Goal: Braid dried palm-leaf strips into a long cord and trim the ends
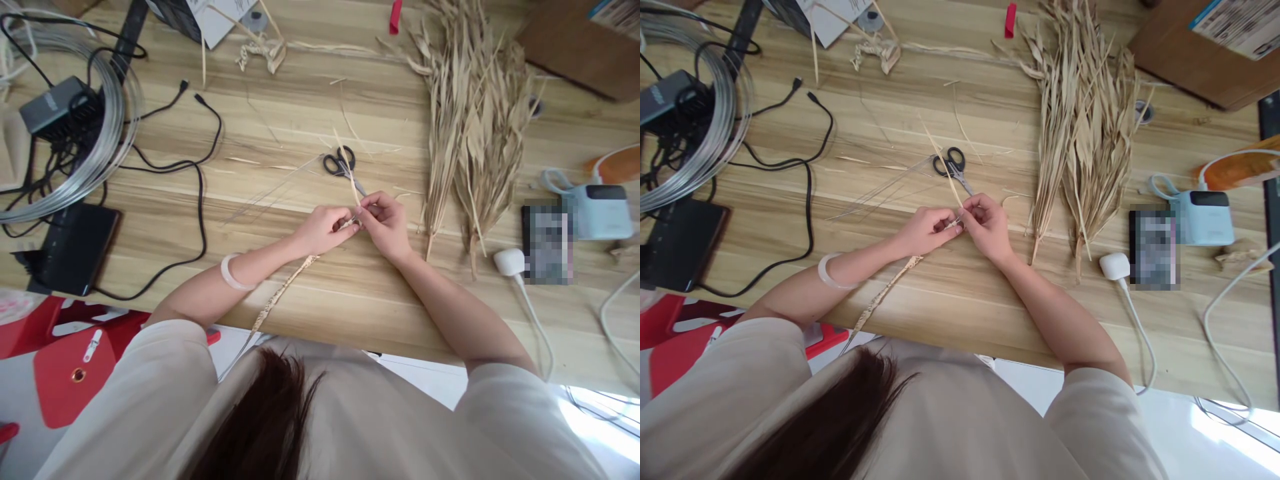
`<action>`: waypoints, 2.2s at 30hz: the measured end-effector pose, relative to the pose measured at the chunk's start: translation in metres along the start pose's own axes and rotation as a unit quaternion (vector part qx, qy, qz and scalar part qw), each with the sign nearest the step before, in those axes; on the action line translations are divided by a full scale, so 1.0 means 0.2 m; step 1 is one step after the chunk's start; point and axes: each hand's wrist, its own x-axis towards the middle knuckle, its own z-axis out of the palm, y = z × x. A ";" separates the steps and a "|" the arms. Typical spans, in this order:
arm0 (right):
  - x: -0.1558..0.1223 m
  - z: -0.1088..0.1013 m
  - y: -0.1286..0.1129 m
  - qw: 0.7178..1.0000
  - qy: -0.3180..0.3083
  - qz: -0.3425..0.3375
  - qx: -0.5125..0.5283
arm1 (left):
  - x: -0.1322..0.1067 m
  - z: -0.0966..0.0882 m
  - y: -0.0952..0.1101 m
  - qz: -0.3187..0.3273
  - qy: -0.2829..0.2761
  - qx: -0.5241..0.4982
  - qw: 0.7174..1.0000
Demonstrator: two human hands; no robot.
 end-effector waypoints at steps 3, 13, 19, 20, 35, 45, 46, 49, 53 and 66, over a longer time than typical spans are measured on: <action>0.00 0.00 0.00 1.000 0.000 0.000 0.001 | 0.00 0.00 0.00 0.000 0.000 -0.002 1.000; 0.00 0.00 -0.01 1.000 0.000 -0.004 0.013 | 0.00 0.00 0.00 0.005 0.002 -0.005 1.000; 0.00 0.00 0.00 1.000 -0.001 0.003 0.014 | 0.00 0.00 0.00 0.006 0.002 -0.008 1.000; 0.00 0.00 0.00 1.000 -0.001 0.002 0.015 | 0.00 0.00 0.00 0.006 0.003 -0.009 1.000; 0.00 0.01 0.00 0.996 0.063 -0.015 0.060 | -0.01 -0.01 0.03 -0.078 -0.003 -0.145 0.986; 0.01 0.02 0.00 0.994 0.075 -0.028 0.071 | 0.03 -0.02 0.00 -0.149 0.052 -0.265 0.951; 0.01 0.02 0.00 0.994 0.076 -0.028 0.073 | 0.03 -0.02 0.00 -0.150 0.058 -0.269 0.949; 0.01 0.02 0.00 0.993 0.078 -0.026 0.081 | 0.02 -0.01 0.01 -0.152 0.074 -0.277 0.946; 0.00 0.02 0.00 0.992 0.083 -0.029 0.086 | 0.02 -0.01 0.01 -0.148 0.082 -0.279 0.945; -0.01 0.02 -0.01 0.994 0.071 -0.024 0.077 | 0.01 -0.02 0.00 -0.116 0.061 -0.247 0.960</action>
